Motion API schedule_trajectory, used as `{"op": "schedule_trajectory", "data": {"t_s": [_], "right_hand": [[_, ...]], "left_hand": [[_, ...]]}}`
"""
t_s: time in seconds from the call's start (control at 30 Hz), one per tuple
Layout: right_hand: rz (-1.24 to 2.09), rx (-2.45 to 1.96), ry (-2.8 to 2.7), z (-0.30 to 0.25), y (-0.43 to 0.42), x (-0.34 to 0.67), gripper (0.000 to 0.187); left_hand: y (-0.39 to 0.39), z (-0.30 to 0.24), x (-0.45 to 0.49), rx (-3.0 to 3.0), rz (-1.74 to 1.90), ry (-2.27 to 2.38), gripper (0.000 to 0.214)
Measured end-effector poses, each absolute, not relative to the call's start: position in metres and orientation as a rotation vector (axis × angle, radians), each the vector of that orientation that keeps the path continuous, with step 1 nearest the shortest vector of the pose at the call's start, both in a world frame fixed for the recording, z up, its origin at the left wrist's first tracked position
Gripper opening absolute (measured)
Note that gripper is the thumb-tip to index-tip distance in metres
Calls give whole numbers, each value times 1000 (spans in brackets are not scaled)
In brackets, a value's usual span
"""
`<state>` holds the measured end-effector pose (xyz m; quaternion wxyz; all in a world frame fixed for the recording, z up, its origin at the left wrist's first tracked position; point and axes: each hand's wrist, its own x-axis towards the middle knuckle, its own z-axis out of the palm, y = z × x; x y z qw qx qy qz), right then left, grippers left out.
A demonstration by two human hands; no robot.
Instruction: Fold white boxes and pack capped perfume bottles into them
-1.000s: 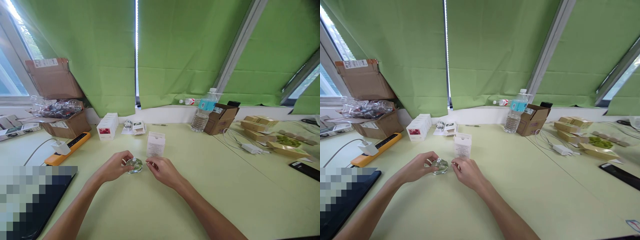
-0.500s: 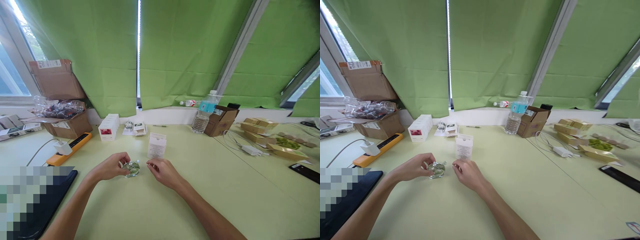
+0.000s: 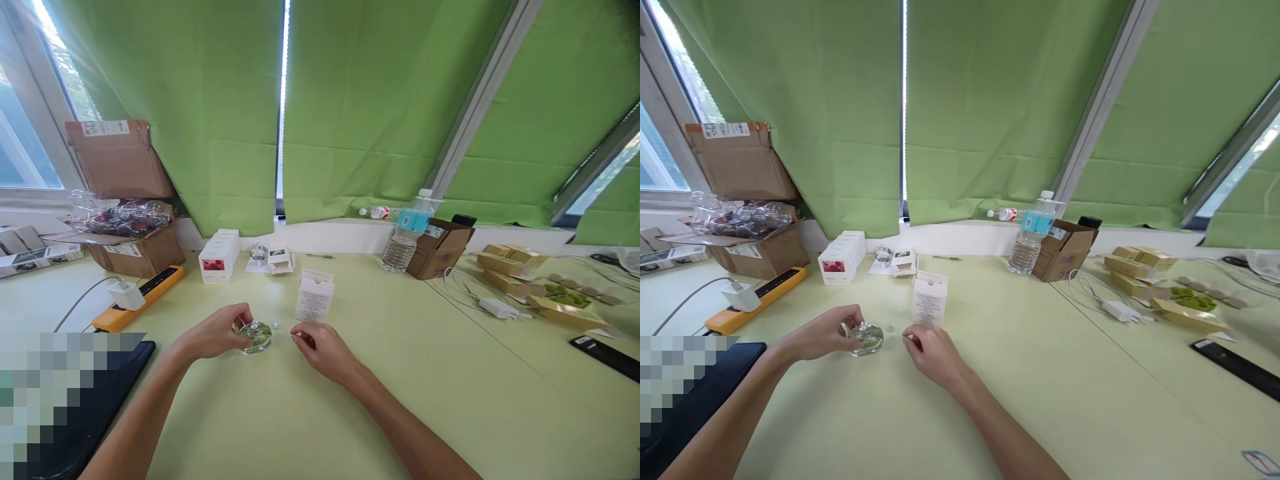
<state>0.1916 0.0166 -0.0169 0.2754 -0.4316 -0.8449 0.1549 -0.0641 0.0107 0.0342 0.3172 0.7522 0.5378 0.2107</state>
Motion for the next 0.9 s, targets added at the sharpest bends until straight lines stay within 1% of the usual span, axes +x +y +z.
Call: {"op": "schedule_trajectory", "data": {"t_s": [0.23, 0.33, 0.43, 0.53, 0.63, 0.73, 0.83, 0.9], "right_hand": [[745, -1287, -2100, -33, 25, 183, 22], [982, -1399, -2013, -30, 34, 184, 22], [1157, -1474, -2036, -25, 47, 181, 28], [1226, -1520, -2095, -24, 60, 173, 40], [1229, -1549, -2139, -27, 66, 167, 48], [1086, -1515, -2150, -34, 65, 166, 51], [853, -1465, -2135, -38, 60, 166, 49], [735, -1442, -2120, -37, 57, 165, 42]], "left_hand": [[10, 35, -64, 1999, 589, 1376, 21], [9, 36, -64, 2002, 595, 1375, 21], [9, 36, -64, 1999, 602, 1356, 23], [10, 33, -65, 2011, 608, 1341, 22], [11, 31, -65, 2021, 611, 1350, 21], [12, 30, -64, 2025, 601, 1356, 20], [11, 30, -63, 2019, 588, 1373, 20], [11, 30, -62, 2016, 588, 1378, 20]]}}
